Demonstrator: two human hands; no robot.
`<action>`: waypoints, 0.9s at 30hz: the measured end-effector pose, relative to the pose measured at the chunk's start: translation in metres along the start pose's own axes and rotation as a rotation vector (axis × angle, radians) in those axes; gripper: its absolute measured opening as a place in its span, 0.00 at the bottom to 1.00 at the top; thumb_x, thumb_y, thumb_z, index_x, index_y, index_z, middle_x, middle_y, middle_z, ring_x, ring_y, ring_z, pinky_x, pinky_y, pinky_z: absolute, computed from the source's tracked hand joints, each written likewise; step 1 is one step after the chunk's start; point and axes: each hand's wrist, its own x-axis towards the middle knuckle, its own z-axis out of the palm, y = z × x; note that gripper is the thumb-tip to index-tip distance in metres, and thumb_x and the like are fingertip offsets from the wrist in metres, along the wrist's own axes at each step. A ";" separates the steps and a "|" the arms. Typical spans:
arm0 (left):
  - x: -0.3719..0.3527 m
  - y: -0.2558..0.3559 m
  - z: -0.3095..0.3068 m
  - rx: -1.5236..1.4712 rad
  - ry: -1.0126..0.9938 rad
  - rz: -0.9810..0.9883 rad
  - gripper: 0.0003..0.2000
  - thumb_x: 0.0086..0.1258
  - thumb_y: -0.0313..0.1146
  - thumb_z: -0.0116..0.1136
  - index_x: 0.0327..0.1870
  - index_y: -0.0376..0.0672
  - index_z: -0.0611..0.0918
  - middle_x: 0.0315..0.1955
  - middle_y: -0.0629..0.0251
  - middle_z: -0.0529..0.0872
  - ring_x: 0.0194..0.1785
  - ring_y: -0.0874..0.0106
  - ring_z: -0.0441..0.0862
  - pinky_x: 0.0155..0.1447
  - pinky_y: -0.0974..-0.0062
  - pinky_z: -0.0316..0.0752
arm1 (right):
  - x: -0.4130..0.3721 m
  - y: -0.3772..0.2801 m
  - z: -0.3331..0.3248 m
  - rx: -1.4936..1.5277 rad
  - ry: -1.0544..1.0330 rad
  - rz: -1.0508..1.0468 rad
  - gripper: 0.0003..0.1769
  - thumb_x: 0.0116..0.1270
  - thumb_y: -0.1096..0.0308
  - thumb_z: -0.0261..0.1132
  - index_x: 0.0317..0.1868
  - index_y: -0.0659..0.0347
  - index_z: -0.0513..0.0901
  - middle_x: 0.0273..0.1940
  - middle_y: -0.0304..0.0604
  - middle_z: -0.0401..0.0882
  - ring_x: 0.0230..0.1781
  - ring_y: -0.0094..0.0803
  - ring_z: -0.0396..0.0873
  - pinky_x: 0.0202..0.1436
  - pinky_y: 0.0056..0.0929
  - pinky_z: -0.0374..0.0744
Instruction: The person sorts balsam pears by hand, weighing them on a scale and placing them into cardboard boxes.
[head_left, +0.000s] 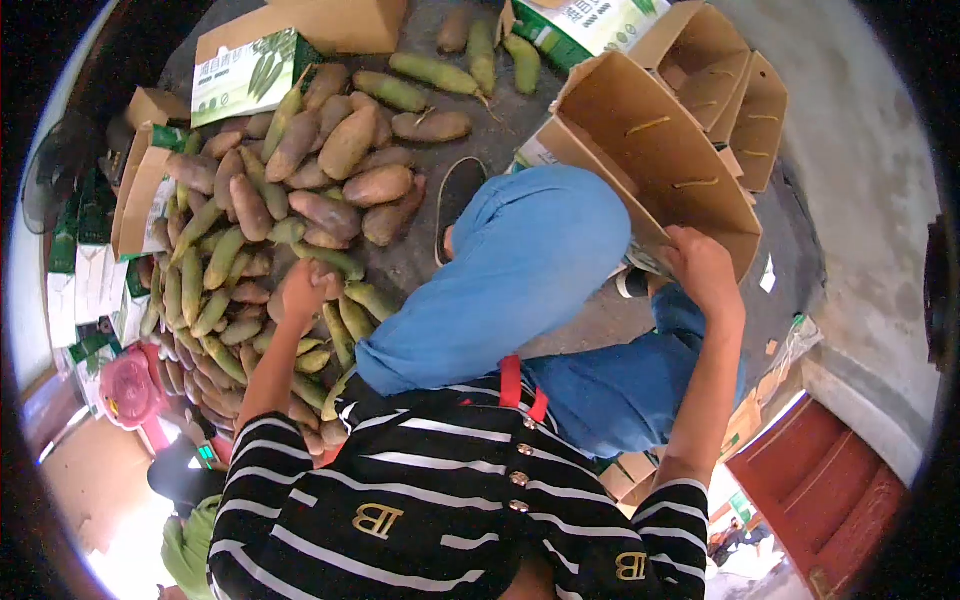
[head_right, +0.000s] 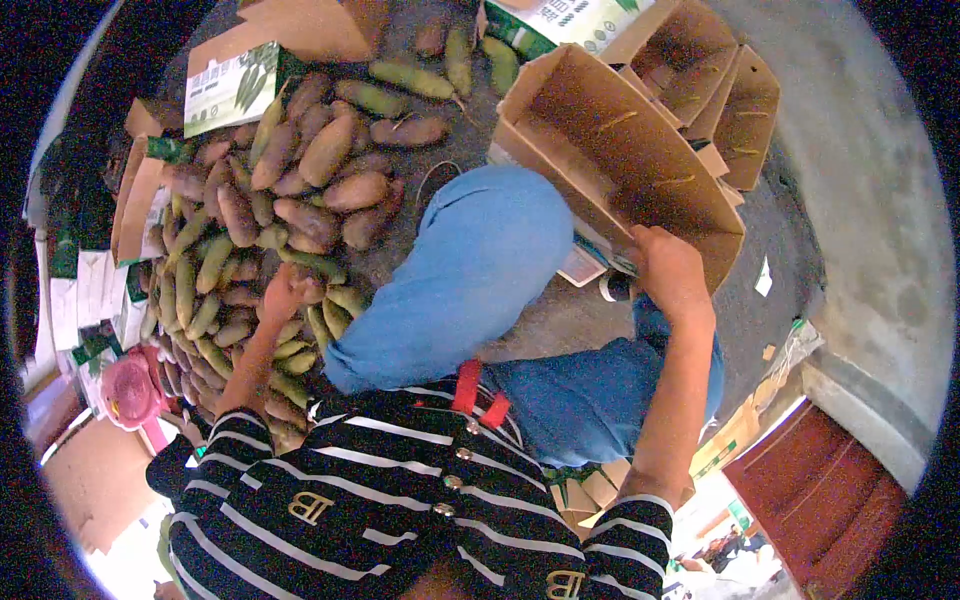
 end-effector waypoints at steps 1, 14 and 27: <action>0.007 0.013 -0.011 -0.121 0.008 -0.025 0.25 0.61 0.41 0.60 0.56 0.36 0.72 0.40 0.53 0.81 0.46 0.61 0.78 0.52 0.67 0.71 | 0.002 0.003 0.004 -0.015 -0.003 -0.009 0.12 0.58 0.68 0.60 0.43 0.61 0.78 0.39 0.52 0.79 0.42 0.50 0.76 0.45 0.43 0.74; 0.055 0.339 -0.168 -0.788 0.441 0.809 0.30 0.54 0.37 0.68 0.58 0.38 0.70 0.51 0.54 0.76 0.55 0.62 0.75 0.58 0.68 0.69 | -0.001 -0.005 0.003 -0.015 0.017 -0.007 0.11 0.59 0.70 0.58 0.42 0.62 0.77 0.38 0.53 0.78 0.41 0.51 0.76 0.43 0.43 0.74; 0.078 0.492 -0.087 0.371 -0.236 0.833 0.14 0.56 0.38 0.61 0.40 0.41 0.84 0.46 0.55 0.83 0.48 0.58 0.81 0.45 0.57 0.74 | -0.001 -0.006 0.006 0.002 0.015 -0.066 0.14 0.55 0.73 0.60 0.44 0.60 0.80 0.38 0.53 0.80 0.41 0.50 0.77 0.43 0.44 0.74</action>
